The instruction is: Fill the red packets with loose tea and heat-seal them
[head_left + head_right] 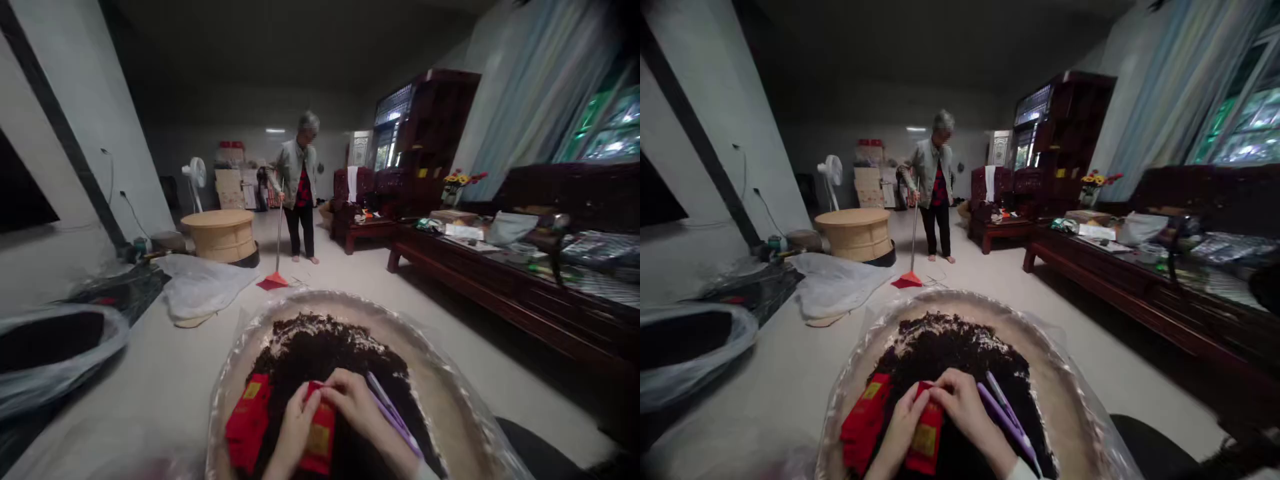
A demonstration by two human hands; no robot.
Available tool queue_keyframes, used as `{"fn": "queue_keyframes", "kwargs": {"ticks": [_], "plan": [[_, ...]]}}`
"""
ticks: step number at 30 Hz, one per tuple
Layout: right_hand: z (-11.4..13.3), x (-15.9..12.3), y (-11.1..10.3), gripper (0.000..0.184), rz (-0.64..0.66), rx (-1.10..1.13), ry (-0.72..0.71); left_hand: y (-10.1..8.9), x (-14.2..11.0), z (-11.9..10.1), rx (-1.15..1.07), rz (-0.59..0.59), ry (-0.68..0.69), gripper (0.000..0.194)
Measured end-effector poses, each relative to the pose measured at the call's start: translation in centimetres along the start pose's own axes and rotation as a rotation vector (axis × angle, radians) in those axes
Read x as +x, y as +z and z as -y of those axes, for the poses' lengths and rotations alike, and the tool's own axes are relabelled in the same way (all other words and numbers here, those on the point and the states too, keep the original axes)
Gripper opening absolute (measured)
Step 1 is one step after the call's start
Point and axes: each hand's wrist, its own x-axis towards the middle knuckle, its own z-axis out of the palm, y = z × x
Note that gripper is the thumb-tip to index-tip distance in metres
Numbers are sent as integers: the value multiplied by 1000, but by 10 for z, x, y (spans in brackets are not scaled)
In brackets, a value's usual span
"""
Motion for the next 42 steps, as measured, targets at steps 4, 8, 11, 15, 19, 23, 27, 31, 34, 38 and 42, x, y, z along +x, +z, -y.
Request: {"fn": "queue_keyframes", "kwargs": {"ticks": [4,8,11,15,19,23,27,31,34,38,42], "plan": [[-1,-7,2,20,51,-46,0,-7,0,-9,80,-36,42,32],[2,-12,-1,22,100,-67,-3,-3,-4,-6,37,-93,1,40],[-2,-16,-1,27,136,-12,12,2,-7,-2,-28,-110,-35,46],[-16,-8,-6,38,142,132,112,1,-5,1,-78,-133,-64,54],[-7,27,-35,69,-136,262,140,-6,0,0,-102,-241,-94,58],[2,56,-73,72,-232,135,90,-10,2,3,-122,-265,-97,60],[-45,27,-90,59,-128,-306,146,-14,3,12,-129,-269,-112,62],[-118,-35,-90,69,42,-595,483,-16,5,19,-88,-290,-88,60],[-147,-63,-84,72,93,-678,533,-14,9,24,-51,-331,-47,57],[-151,-63,-81,61,17,-712,527,-13,14,35,-91,-312,-79,52],[-127,-48,-89,54,-77,-515,400,-11,13,49,-252,-117,-209,57]]}}
